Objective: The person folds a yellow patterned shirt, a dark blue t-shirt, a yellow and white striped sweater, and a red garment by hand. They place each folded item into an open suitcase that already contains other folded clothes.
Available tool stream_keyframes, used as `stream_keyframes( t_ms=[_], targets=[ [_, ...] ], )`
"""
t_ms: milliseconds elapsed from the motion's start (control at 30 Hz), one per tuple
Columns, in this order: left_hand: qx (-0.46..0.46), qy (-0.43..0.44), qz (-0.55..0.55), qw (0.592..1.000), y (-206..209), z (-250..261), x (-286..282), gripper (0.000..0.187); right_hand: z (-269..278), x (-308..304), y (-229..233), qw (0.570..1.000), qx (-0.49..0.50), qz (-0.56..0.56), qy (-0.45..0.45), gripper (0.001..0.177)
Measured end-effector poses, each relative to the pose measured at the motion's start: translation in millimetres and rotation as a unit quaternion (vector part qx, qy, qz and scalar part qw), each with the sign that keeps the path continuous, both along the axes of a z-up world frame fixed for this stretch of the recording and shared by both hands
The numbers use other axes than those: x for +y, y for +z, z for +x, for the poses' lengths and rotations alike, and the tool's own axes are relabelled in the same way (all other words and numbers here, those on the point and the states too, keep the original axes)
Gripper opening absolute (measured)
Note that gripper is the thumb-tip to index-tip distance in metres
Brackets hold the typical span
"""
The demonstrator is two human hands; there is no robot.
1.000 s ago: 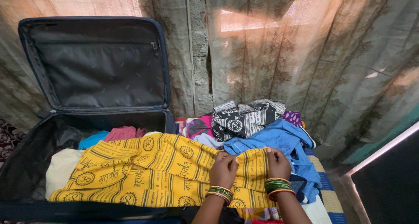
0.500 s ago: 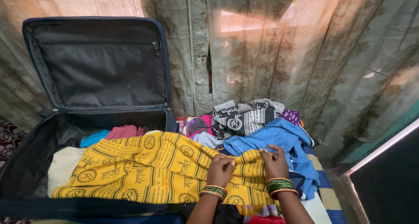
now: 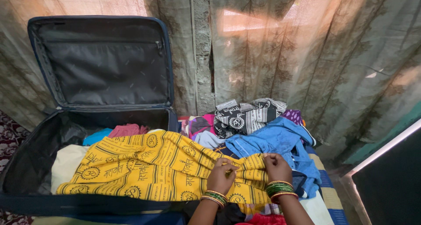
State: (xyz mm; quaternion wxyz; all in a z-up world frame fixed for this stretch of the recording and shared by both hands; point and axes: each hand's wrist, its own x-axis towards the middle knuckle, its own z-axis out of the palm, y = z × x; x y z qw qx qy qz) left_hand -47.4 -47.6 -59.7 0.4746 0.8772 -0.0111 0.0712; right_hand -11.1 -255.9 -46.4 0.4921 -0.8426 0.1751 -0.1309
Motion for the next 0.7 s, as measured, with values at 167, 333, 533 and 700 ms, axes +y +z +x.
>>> stream_keyframes(
  t_ms=[167, 333, 533, 700],
  targets=[
    [-0.067, -0.005, -0.055, 0.996, -11, 7, -2, 0.011, 13, -13, -10, 0.994, -0.042, 0.09, -0.046, 0.035],
    [-0.061, 0.058, -0.059, 0.995, 14, 29, -10, 0.013, 23, -25, -7, 0.986, -0.017, 0.162, -0.042, 0.043],
    [-0.053, 0.058, -0.069, 0.995, 63, 58, -20, 0.013, 42, -34, -42, 0.976, -0.086, 0.181, 0.078, 0.057],
    [-0.062, 0.012, -0.102, 0.993, 69, 79, -24, 0.023, 47, -31, -9, 0.988, 0.038, 0.117, 0.092, 0.049]
  ],
)
